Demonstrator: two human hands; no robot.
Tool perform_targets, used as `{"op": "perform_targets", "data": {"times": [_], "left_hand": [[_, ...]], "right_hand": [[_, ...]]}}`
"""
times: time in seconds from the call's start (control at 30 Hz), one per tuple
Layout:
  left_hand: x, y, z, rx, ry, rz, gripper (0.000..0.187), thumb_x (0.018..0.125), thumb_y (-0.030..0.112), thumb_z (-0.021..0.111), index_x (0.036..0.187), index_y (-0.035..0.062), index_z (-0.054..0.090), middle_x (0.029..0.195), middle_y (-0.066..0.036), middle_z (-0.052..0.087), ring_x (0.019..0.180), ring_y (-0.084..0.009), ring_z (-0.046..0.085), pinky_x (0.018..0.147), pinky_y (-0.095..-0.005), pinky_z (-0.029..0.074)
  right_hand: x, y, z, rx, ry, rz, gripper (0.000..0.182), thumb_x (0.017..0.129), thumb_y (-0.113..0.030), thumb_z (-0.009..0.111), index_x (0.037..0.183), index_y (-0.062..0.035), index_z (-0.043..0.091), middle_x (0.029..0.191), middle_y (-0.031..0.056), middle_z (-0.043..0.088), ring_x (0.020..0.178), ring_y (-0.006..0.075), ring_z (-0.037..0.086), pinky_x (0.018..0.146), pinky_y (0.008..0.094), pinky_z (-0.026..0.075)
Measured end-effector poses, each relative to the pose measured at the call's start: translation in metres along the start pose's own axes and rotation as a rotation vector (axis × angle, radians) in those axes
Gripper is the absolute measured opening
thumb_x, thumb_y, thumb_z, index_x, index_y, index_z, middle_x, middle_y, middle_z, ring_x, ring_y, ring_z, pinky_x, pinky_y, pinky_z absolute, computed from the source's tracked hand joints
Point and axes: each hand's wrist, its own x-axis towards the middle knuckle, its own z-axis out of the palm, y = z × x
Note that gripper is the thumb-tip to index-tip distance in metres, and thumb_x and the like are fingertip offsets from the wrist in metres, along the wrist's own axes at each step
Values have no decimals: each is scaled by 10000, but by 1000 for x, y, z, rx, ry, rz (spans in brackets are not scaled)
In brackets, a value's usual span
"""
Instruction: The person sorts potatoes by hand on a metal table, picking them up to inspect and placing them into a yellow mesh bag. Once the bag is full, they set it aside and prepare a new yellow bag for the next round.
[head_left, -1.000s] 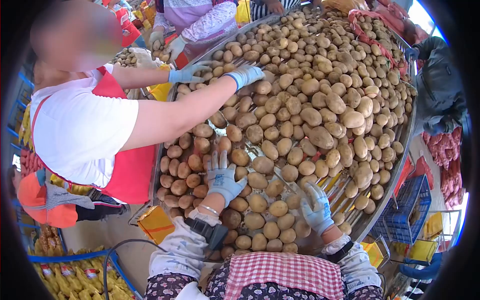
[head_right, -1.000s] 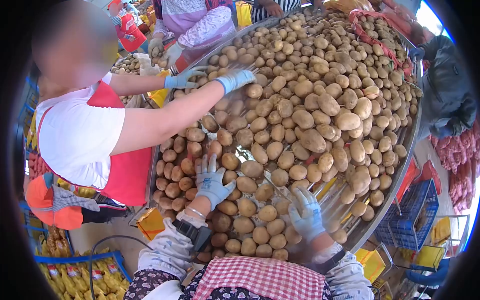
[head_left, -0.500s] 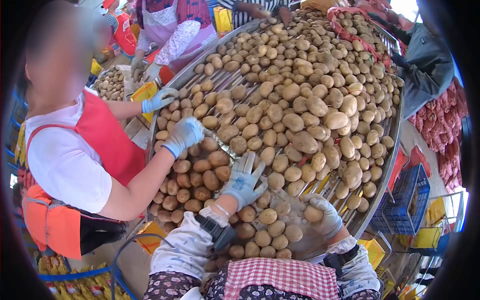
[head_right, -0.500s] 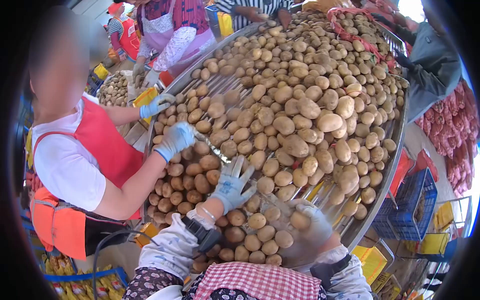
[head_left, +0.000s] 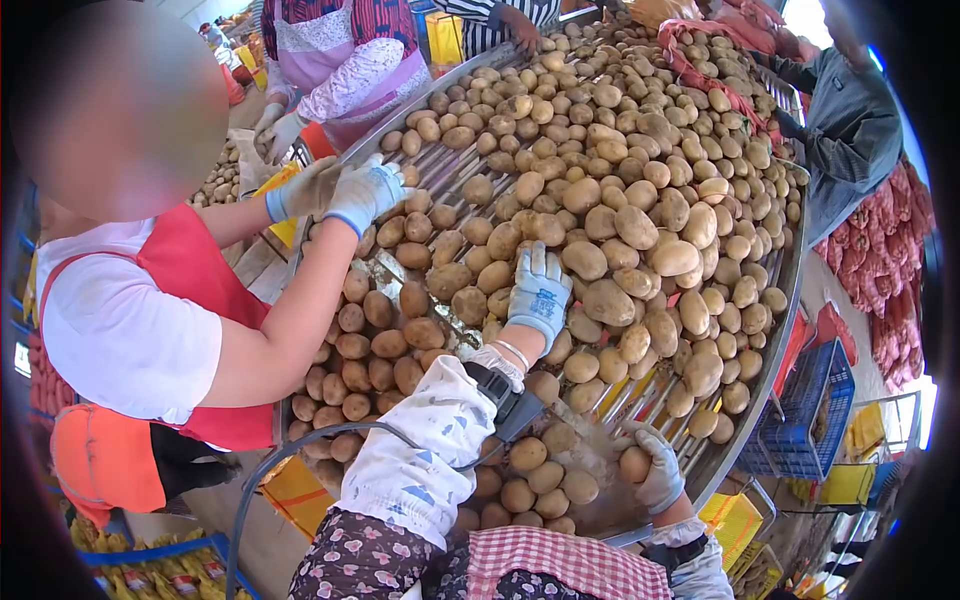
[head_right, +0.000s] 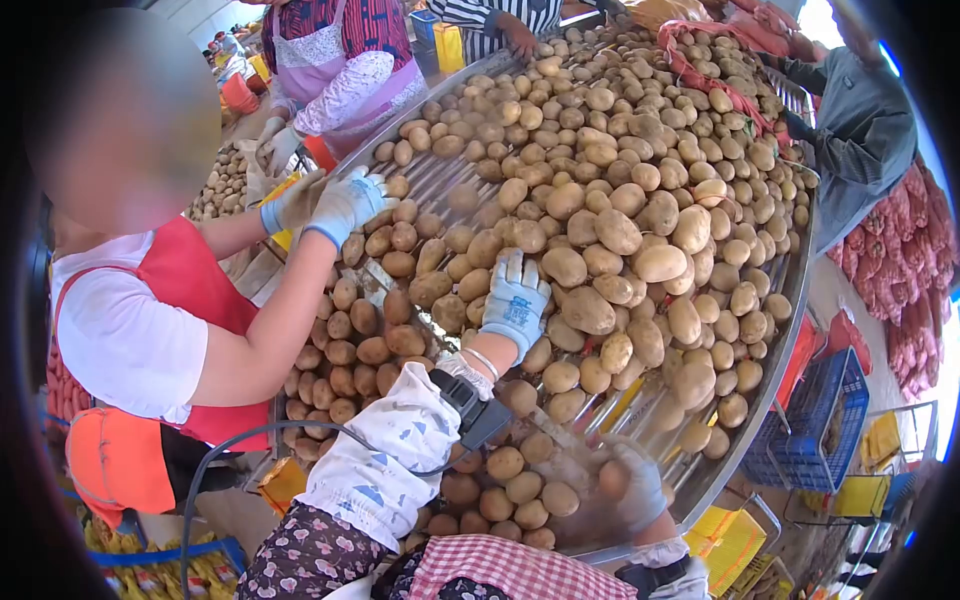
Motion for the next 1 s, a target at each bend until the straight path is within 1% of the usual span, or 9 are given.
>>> {"op": "perform_targets", "data": {"times": [0.23, 0.4, 0.67, 0.73, 0.8, 0.83, 0.9, 0.93, 1.0], "left_hand": [[-48, -28, 3, -700, 450, 175, 147, 768, 207, 628, 852, 87, 622, 1168, -122, 598, 1235, -403, 433, 1074, -548, 291], [-83, -24, -11, -894, -11, 394, 407, 804, 235, 647, 1177, 105, 550, 1153, -119, 613, 1127, -297, 550, 1093, -483, 287], [-67, 13, -33, -673, -275, 178, 608, 768, 521, 661, 1166, 69, 580, 1105, -130, 616, 1108, -305, 551, 1085, -491, 265], [-73, 16, -41, -739, -199, 192, 568, 797, 520, 635, 1153, 80, 591, 1110, -141, 609, 1069, -312, 562, 1066, -496, 286], [-85, 30, -48, -949, 281, 731, 557, 812, 520, 618, 1154, 81, 590, 1162, -165, 588, 1113, -330, 537, 1061, -489, 299], [-89, 30, -66, -882, 314, 702, 556, 833, 491, 595, 1205, 80, 558, 1253, -202, 534, 1208, -361, 472, 1079, -487, 285], [-57, 9, -105, -720, -387, 421, 612, 855, 460, 567, 1319, 72, 480, 1373, -217, 441, 1317, -385, 357, 1110, -509, 236], [-67, -1, -51, -637, 65, 246, 644, 869, 432, 542, 1385, 66, 417, 1410, -230, 400, 1318, -405, 346, 1112, -521, 221], [-80, -27, 14, -397, 213, 73, 776, 783, 495, 622, 1394, 65, 415, 1424, -236, 385, 1351, -400, 299, 1130, -523, 175]], "right_hand": [[4, 5, 13, 8, -57, 5, 517, 955, -376, 464, 1327, -19, 482, 1149, 150, 614, 896, 221, 632, 761, 324, 536], [18, -6, 31, 171, -207, 124, 578, 971, -426, 443, 1432, -89, 355, 1367, 185, 464, 1065, 276, 569, 885, 393, 495], [23, 9, 13, 180, -260, 135, 627, 947, -500, 467, 1457, -165, 325, 1408, 159, 428, 1186, 329, 521, 984, 468, 442], [21, 3, 14, 283, -269, 117, 653, 944, -504, 471, 1456, -130, 316, 1401, 165, 432, 1208, 341, 505, 1001, 480, 427], [10, 3, 21, 413, -259, 108, 680, 941, -507, 476, 1456, -95, 308, 1394, 171, 437, 1230, 352, 489, 1018, 491, 412], [7, -2, 30, 338, -256, 52, 650, 944, -479, 486, 1421, -58, 352, 1350, 163, 484, 1207, 309, 517, 975, 461, 453], [-3, -26, 55, 208, -321, -31, 606, 945, -452, 508, 1344, -2, 427, 1256, 124, 558, 1145, 246, 562, 901, 409, 511], [-6, -25, 52, 215, -278, -68, 606, 945, -452, 508, 1344, -2, 427, 1256, 124, 558, 1145, 246, 562, 901, 409, 511], [-7, -15, 29, -20, -118, -70, 572, 954, -479, 480, 1271, -3, 499, 1115, 113, 616, 1010, 240, 613, 837, 382, 530]]}}
